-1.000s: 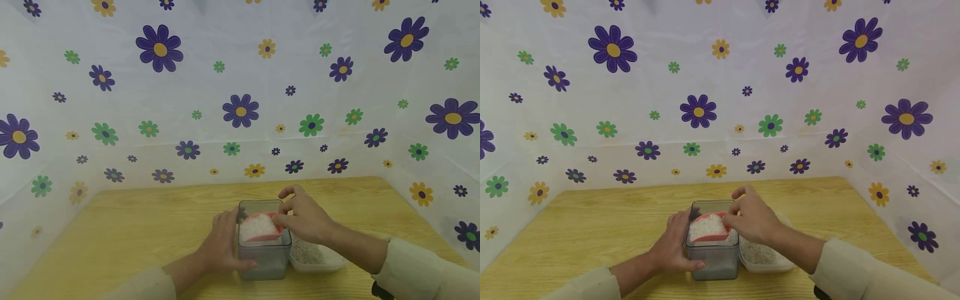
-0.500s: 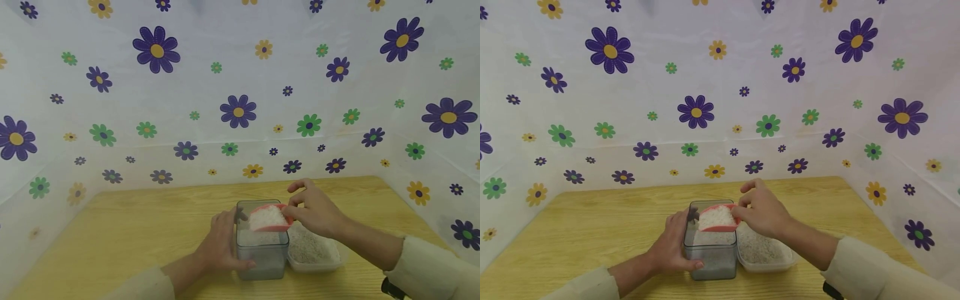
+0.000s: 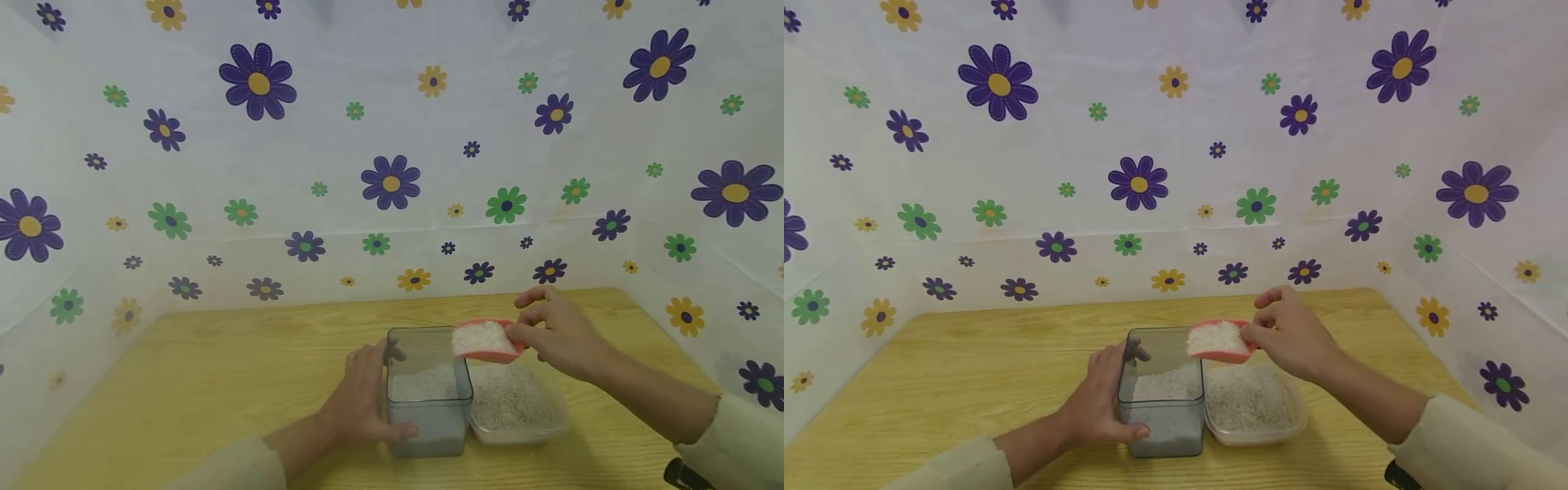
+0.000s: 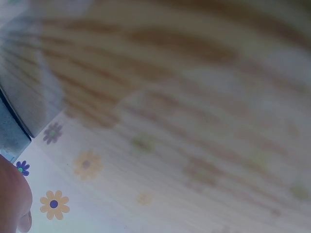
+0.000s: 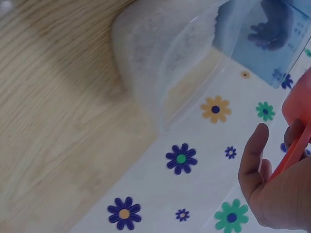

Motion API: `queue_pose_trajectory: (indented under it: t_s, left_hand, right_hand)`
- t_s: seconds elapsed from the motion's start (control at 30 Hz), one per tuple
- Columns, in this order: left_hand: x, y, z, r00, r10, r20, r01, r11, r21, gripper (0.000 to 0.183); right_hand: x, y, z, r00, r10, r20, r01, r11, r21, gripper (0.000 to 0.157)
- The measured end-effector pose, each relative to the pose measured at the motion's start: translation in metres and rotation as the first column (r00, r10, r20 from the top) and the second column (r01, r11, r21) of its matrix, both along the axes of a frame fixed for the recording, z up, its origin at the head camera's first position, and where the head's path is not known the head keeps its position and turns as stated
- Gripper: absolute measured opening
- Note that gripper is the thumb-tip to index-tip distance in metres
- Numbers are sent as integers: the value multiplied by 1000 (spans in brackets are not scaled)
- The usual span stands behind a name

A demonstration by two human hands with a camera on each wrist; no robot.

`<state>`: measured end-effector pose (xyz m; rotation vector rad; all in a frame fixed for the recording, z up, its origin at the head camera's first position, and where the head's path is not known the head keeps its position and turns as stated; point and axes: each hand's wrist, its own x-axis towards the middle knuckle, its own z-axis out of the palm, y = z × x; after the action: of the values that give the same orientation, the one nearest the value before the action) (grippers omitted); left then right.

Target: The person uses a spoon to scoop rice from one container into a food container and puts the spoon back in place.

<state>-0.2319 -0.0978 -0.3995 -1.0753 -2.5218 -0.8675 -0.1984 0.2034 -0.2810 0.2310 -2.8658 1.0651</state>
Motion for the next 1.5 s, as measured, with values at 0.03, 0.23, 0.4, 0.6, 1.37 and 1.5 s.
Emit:
queue_pose_trajectory:
  t_s: [0.03, 0.23, 0.4, 0.6, 1.37, 1.5]
  left_hand:
    - [0, 0, 0, 1000, -3, -5, 3, 1000, 0, 103]
    - [-2, 0, -1, 1000, -14, -19, 14, 1000, 5, 104]
    - [-1, 0, -1, 1000, -6, -9, 6, 1000, -6, 103]
    - [-1, 0, -1, 1000, 2, 5, -2, 1000, -6, 101]
    - [-1, -1, -2, 1000, 3, -9, -3, 1000, -6, 101]
    - [-2, -2, -3, 1000, -6, 3, 6, 1000, -3, 101]
  right_hand:
    - [0, 4, -1, 1000, -6, -1, 6, 1000, 3, 26]
    - [-1, 26, -11, 1000, -28, -2, 28, 997, 65, 27]
    - [-5, 38, -20, 999, -9, 38, 2, 986, 165, 26]
    - [-9, 46, -30, 998, 11, 68, -30, 958, 284, 30]
    - [-8, 33, -35, 996, 21, 84, -53, 914, 403, 17]
    - [-5, 24, -33, 995, 100, 21, -99, 902, 420, 19]
